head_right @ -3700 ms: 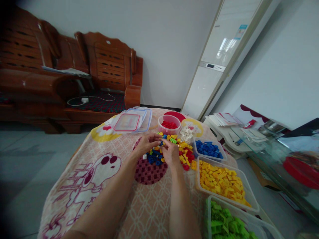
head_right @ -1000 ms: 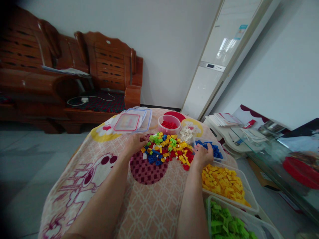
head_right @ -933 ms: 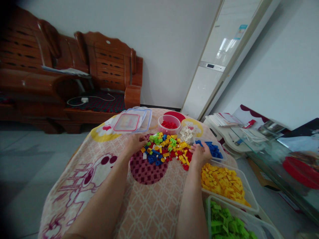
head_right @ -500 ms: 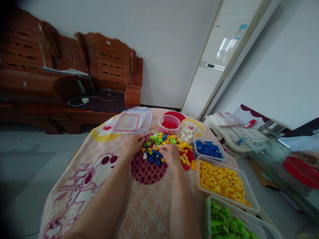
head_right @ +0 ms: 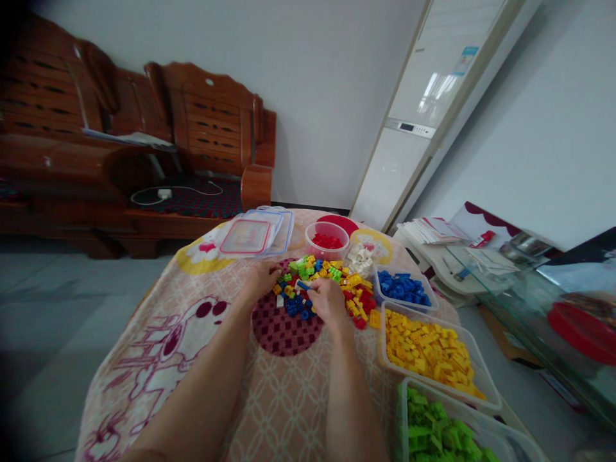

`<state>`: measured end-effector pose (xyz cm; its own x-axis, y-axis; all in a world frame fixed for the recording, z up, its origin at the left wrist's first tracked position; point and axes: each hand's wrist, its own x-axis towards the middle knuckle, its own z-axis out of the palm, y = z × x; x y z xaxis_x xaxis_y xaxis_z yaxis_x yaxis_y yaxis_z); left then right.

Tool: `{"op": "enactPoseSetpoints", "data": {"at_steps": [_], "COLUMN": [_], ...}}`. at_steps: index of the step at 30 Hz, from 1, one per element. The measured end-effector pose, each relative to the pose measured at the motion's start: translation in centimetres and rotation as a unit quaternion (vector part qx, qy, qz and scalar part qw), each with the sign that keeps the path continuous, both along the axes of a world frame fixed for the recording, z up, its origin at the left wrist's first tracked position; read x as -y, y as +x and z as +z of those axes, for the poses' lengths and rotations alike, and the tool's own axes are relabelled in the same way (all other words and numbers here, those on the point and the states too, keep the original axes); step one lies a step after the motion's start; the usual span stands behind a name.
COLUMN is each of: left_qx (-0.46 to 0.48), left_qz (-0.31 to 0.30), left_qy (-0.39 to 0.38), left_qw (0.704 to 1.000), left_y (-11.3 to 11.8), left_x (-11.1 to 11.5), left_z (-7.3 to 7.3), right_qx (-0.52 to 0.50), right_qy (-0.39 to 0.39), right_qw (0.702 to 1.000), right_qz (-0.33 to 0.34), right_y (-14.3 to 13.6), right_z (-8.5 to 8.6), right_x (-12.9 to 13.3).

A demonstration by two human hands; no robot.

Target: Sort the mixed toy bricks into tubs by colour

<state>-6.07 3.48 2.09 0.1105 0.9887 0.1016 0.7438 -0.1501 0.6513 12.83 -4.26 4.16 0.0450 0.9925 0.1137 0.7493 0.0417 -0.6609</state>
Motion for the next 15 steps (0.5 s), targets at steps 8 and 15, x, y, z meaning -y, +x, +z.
{"op": "enactPoseSetpoints", "data": {"at_steps": [8,15], "left_qx": [-0.008,-0.016], "left_qz": [0.002,0.003], "left_qy": [-0.004,0.001], "left_qw": [1.0,1.0], "left_y": [0.1,0.0], "left_x": [0.4,0.4], "left_z": [0.6,0.7], "right_qx": [-0.231,-0.362], "right_qy": [-0.014,0.123], "right_qw": [0.969,0.889], "right_qz": [-0.091,-0.252], "right_y": [2.1,5.0], "right_z": [0.4,-0.3], "right_x": [0.2,-0.4]}}
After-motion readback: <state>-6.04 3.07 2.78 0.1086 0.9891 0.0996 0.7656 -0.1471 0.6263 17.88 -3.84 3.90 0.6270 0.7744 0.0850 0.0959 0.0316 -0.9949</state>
